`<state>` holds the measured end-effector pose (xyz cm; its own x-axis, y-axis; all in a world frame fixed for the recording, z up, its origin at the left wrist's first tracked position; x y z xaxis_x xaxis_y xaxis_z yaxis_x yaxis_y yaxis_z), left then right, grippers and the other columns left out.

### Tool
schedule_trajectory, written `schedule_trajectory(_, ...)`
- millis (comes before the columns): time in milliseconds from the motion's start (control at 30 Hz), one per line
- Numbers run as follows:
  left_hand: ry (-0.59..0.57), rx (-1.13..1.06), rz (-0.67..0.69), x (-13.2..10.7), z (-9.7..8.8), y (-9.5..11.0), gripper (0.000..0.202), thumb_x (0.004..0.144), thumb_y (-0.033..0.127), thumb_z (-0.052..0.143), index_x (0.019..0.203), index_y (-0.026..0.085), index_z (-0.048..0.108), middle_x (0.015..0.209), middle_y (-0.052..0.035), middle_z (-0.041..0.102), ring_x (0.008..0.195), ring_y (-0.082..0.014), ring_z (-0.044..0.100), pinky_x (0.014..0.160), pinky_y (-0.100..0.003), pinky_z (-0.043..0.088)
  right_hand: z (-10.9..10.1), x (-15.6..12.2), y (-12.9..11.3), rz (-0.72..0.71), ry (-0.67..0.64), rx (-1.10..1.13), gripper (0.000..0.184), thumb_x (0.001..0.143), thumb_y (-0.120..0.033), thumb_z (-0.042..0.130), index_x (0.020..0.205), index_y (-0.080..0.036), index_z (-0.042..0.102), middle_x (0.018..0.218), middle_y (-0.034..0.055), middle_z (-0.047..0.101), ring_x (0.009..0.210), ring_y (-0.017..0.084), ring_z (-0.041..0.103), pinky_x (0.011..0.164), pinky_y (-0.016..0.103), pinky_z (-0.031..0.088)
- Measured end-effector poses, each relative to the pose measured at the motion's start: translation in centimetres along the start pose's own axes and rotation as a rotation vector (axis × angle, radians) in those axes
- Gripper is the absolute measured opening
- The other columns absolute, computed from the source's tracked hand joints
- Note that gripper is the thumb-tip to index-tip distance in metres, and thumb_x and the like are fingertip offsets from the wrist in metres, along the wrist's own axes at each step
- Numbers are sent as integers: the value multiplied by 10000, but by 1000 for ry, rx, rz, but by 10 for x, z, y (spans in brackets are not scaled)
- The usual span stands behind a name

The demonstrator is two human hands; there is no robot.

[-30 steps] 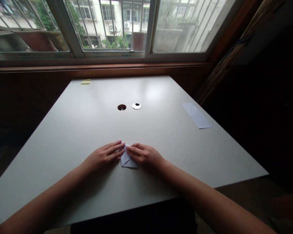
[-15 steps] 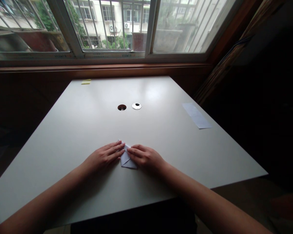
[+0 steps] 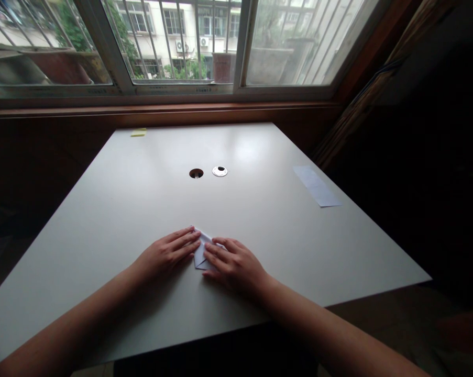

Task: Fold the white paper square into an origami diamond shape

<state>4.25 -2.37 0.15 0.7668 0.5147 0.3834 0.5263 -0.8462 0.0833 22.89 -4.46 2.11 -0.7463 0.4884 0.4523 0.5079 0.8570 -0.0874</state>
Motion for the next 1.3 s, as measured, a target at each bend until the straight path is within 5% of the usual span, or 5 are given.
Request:
schedule_trajectory(467, 132, -163, -308, -3, -11, -30, 302, 953, 311, 544, 1229, 201, 600, 1053, -93, 631, 972, -210, 567, 875, -385, 523, -2, 1, 24, -75, -87, 104, 276, 938, -293, 598, 1198, -221, 658, 1198, 63, 699, 1250, 200, 566, 1043, 394, 459)
schedule_trajectory(700, 95, -267, -288, -3, -8, -31, 193, 951, 301, 551, 1027, 207, 701, 883, -61, 615, 825, -172, 556, 743, -305, 498, -12, 6, 35, -118, -197, 199, 297, 909, -169, 583, 1197, -209, 639, 1208, 57, 687, 1295, 200, 513, 1110, 425, 403)
schedule_trajectory(900, 90, -284, -272, -4, -4, -27, 195, 954, 302, 538, 972, 192, 697, 860, -59, 612, 799, -158, 572, 722, -282, 492, 0, 15, 23, -26, -128, 70, 396, 913, -406, 608, 1242, -186, 606, 1051, 98, 680, 1026, 234, 589, 913, 408, 526)
schedule_trajectory(1000, 79, -296, -257, -4, -3, -26, 209, 961, 306, 520, 950, 187, 691, 856, -58, 609, 785, -150, 575, 717, -272, 496, 11, 18, 16, 25, -143, -13, 453, 945, -338, 553, 1374, -200, 511, 1015, 100, 645, 955, 237, 556, 833, 390, 534)
schedule_trajectory(1300, 42, -323, -150, -2, -4, -20, 212, 938, 321, 567, 1051, 192, 691, 893, -72, 625, 810, -158, 568, 737, -279, 510, 22, 13, 25, 39, -228, -94, 632, 857, -239, 592, 1463, -239, 415, 1200, 133, 539, 1142, 306, 451, 997, 493, 437)
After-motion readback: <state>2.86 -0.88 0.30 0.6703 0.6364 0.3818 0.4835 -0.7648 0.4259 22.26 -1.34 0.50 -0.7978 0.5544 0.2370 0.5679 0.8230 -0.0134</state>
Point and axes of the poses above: each hand's wrist, its own x-axis towards the middle knuckle, its own z-axis out of the palm, y = z × x, the point moved 5 cm from there along x, towards the middle knuckle
